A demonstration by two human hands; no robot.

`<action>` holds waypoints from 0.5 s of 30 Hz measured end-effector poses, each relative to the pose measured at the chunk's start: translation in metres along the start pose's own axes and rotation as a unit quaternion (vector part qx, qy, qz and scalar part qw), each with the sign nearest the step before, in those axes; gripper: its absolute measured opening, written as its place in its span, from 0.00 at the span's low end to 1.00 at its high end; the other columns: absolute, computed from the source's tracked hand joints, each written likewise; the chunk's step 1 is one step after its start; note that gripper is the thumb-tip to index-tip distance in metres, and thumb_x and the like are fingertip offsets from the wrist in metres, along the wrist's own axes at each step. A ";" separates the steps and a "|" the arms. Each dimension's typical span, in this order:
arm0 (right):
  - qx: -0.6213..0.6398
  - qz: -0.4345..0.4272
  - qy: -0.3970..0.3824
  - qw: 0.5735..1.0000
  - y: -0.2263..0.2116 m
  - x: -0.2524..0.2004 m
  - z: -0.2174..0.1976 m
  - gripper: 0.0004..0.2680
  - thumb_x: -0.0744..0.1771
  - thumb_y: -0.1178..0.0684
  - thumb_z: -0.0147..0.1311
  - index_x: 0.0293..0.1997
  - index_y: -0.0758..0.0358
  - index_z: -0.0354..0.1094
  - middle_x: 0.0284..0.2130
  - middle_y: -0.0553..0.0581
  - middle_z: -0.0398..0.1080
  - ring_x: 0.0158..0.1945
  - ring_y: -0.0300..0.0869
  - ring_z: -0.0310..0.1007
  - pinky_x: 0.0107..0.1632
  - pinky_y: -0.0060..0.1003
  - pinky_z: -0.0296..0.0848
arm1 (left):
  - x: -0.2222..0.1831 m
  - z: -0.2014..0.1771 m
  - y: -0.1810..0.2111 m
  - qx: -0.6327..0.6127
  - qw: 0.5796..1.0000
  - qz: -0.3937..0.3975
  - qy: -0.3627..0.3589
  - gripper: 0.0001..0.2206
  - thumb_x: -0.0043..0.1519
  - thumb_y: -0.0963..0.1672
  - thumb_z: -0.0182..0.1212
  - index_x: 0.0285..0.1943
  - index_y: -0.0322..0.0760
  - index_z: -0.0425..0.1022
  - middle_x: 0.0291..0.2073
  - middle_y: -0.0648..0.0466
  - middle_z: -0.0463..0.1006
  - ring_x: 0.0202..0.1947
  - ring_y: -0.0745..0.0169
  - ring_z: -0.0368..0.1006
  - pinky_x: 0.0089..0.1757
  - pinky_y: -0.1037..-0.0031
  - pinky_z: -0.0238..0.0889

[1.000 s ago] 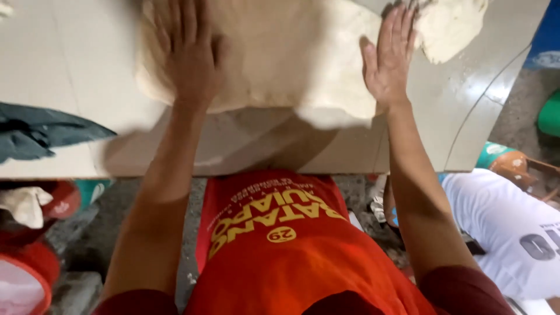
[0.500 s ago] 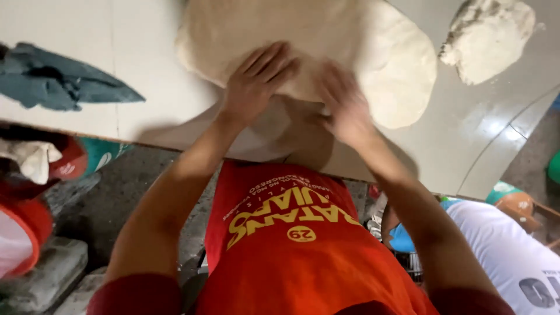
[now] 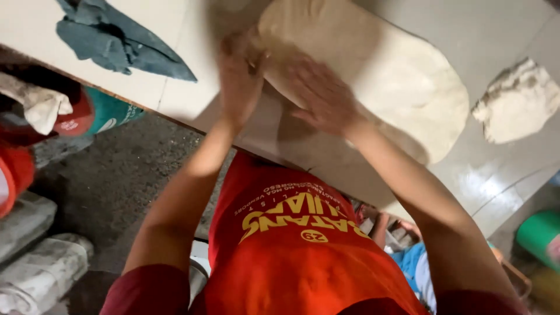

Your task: Kneading and flattening dough on a work surface using hands and a dough scraper

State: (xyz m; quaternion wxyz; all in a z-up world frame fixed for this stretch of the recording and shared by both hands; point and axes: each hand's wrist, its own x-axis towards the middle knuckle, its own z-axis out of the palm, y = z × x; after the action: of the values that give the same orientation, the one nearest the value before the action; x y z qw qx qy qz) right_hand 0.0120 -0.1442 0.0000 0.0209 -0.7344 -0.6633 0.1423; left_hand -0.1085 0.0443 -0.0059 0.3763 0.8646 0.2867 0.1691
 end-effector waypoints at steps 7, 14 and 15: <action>0.061 -0.062 0.001 0.996 -0.008 0.044 0.001 0.25 0.71 0.41 0.41 0.75 0.63 0.39 0.73 0.64 0.37 0.76 0.54 0.34 0.73 0.55 0.39 | -0.003 0.030 -0.053 -0.058 0.998 -0.010 0.033 0.17 0.61 0.37 0.62 0.59 0.43 0.71 0.50 0.46 0.72 0.49 0.47 0.70 0.47 0.62 0.66; 0.306 -0.096 0.262 0.910 -0.008 0.044 -0.037 0.11 0.71 0.59 0.36 0.47 0.76 0.67 0.43 0.71 0.73 0.47 0.61 0.74 0.59 0.54 0.70 | 0.015 0.023 -0.005 0.109 0.984 0.132 0.048 0.22 0.65 0.36 0.52 0.69 0.43 0.63 0.66 0.47 0.65 0.65 0.43 0.64 0.56 0.55 0.70; 0.305 -0.095 0.261 0.911 -0.004 0.064 -0.035 0.11 0.71 0.59 0.36 0.47 0.76 0.67 0.43 0.71 0.73 0.47 0.61 0.74 0.59 0.54 0.70 | 0.012 0.030 -0.006 0.107 0.984 0.131 0.048 0.22 0.65 0.36 0.52 0.69 0.43 0.63 0.66 0.47 0.65 0.65 0.43 0.64 0.56 0.55 0.70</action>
State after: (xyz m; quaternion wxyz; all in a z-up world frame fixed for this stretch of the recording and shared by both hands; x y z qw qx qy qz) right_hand 0.0209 -0.0759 0.0226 0.4301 -0.6364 -0.6252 0.1383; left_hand -0.0861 0.0382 -0.0290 0.2414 0.9210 0.2048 0.2268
